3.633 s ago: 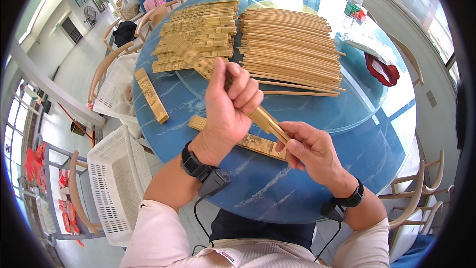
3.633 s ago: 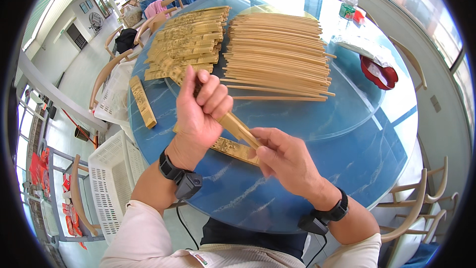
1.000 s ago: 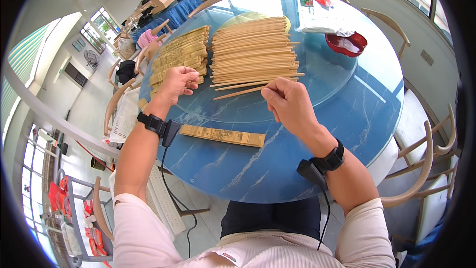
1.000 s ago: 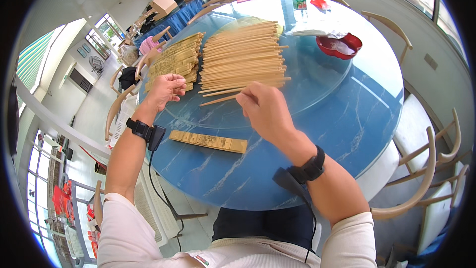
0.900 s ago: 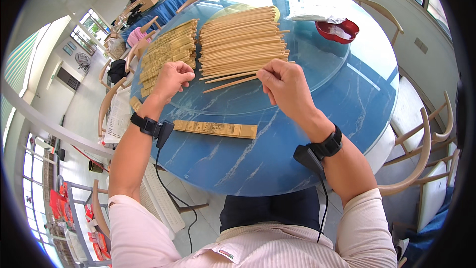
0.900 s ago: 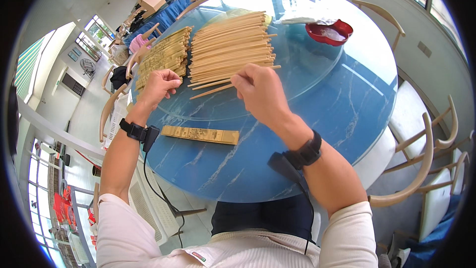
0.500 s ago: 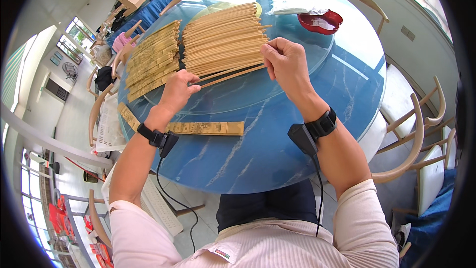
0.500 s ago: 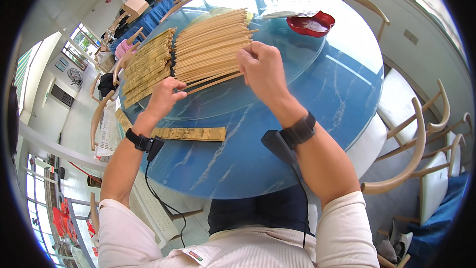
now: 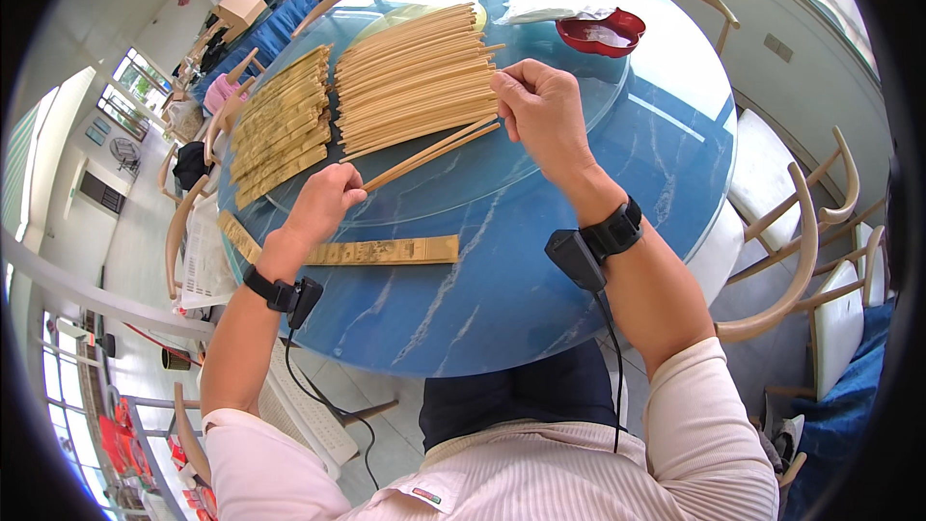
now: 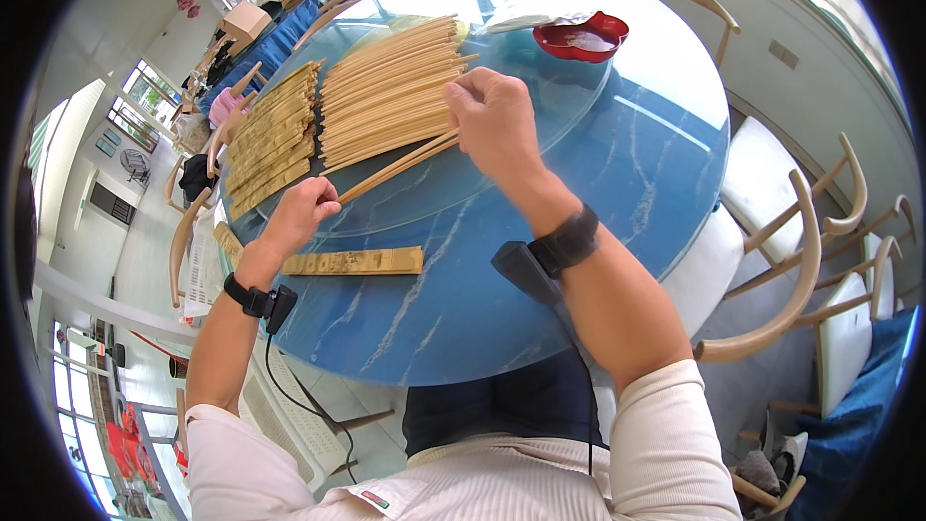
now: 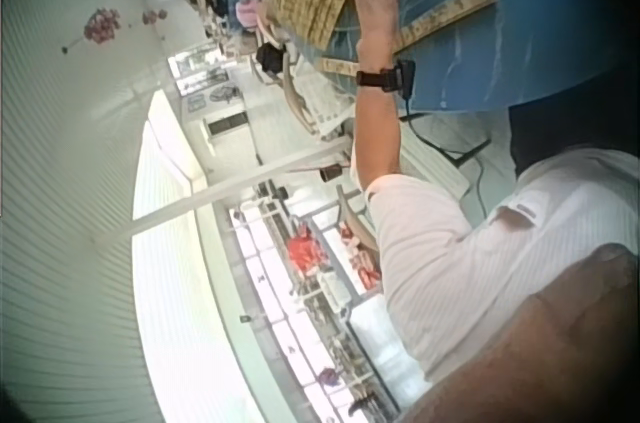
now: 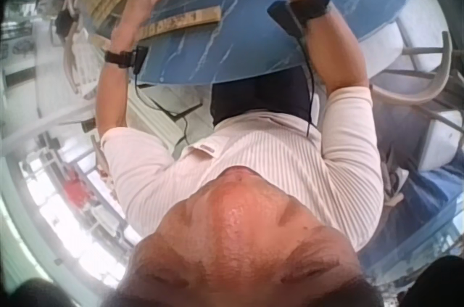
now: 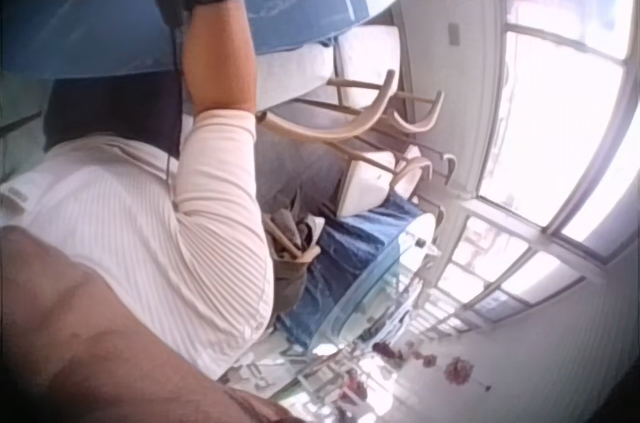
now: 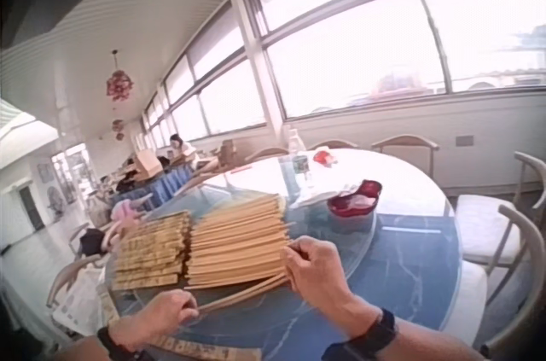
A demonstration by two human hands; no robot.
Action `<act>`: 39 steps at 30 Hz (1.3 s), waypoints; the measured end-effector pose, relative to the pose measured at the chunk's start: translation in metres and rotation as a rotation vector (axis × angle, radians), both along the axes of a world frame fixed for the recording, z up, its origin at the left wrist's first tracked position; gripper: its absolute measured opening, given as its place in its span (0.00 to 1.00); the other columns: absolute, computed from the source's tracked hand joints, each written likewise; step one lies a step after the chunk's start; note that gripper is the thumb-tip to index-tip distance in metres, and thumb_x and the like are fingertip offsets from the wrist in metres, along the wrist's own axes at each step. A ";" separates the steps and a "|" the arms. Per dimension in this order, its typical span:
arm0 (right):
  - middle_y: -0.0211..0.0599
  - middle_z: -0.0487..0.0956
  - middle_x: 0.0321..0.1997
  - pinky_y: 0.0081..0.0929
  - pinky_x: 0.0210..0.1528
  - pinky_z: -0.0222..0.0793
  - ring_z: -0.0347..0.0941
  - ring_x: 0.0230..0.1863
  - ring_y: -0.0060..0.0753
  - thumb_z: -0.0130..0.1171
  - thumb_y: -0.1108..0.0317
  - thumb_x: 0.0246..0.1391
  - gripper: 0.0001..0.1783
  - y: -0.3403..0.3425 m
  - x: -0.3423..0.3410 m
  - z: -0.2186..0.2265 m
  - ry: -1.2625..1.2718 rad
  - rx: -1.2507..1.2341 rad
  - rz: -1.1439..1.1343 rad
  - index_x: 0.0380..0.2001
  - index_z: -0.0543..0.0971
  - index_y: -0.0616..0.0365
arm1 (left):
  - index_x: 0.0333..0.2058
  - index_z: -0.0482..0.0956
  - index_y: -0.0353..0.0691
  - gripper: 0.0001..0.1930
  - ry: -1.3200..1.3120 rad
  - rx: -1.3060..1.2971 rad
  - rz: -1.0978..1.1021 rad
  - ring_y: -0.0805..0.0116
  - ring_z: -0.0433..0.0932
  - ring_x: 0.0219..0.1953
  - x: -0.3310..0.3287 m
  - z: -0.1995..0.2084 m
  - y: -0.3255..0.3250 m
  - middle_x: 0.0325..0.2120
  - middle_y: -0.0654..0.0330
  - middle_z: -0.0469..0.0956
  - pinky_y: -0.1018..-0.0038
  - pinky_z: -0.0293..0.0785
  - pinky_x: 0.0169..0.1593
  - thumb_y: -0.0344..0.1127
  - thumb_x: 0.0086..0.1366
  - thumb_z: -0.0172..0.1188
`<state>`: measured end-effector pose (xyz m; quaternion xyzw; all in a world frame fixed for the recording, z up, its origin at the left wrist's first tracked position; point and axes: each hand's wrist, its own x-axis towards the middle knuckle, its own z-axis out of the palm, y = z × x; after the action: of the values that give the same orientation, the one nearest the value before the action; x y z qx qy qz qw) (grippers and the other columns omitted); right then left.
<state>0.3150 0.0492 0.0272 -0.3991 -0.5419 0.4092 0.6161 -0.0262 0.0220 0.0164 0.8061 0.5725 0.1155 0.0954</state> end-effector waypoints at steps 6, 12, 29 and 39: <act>0.44 0.84 0.34 0.38 0.42 0.78 0.82 0.38 0.44 0.68 0.65 0.61 0.09 -0.004 -0.017 -0.018 -0.466 0.436 -0.224 0.40 0.85 0.59 | 0.39 0.73 0.36 0.08 0.242 0.311 -0.103 0.46 0.78 0.44 0.014 0.000 -0.032 0.37 0.50 0.75 0.55 0.76 0.46 0.29 0.70 0.65; 0.29 0.82 0.35 0.39 0.55 0.71 0.79 0.46 0.37 0.69 0.61 0.59 0.10 -0.043 -0.051 -0.024 -0.807 0.806 0.019 0.38 0.81 0.54 | 0.40 0.73 0.36 0.07 0.146 0.465 -0.121 0.49 0.78 0.35 0.063 0.041 -0.076 0.34 0.53 0.75 0.58 0.76 0.37 0.25 0.69 0.64; 0.41 0.79 0.22 0.33 0.26 0.72 0.78 0.22 0.37 0.59 0.62 0.75 0.15 -0.028 -0.018 -0.001 -0.063 0.373 0.023 0.36 0.76 0.62 | 0.42 0.86 0.34 0.12 -0.330 0.059 -0.143 0.62 0.81 0.40 0.064 0.012 -0.091 0.39 0.58 0.83 0.70 0.78 0.45 0.28 0.60 0.75; 0.26 0.76 0.22 0.17 0.20 0.60 0.68 0.20 0.13 0.55 0.62 0.78 0.16 -0.025 -0.031 -0.009 -0.084 0.328 0.069 0.37 0.81 0.63 | 0.50 0.84 0.38 0.25 -0.014 0.103 -0.320 0.52 0.76 0.52 0.065 -0.014 -0.081 0.46 0.58 0.80 0.60 0.73 0.59 0.34 0.53 0.80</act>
<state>0.2841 0.0242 0.0185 -0.2911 -0.6401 0.3192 0.6353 0.0384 -0.0594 0.0028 0.8900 0.4294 0.1337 0.0754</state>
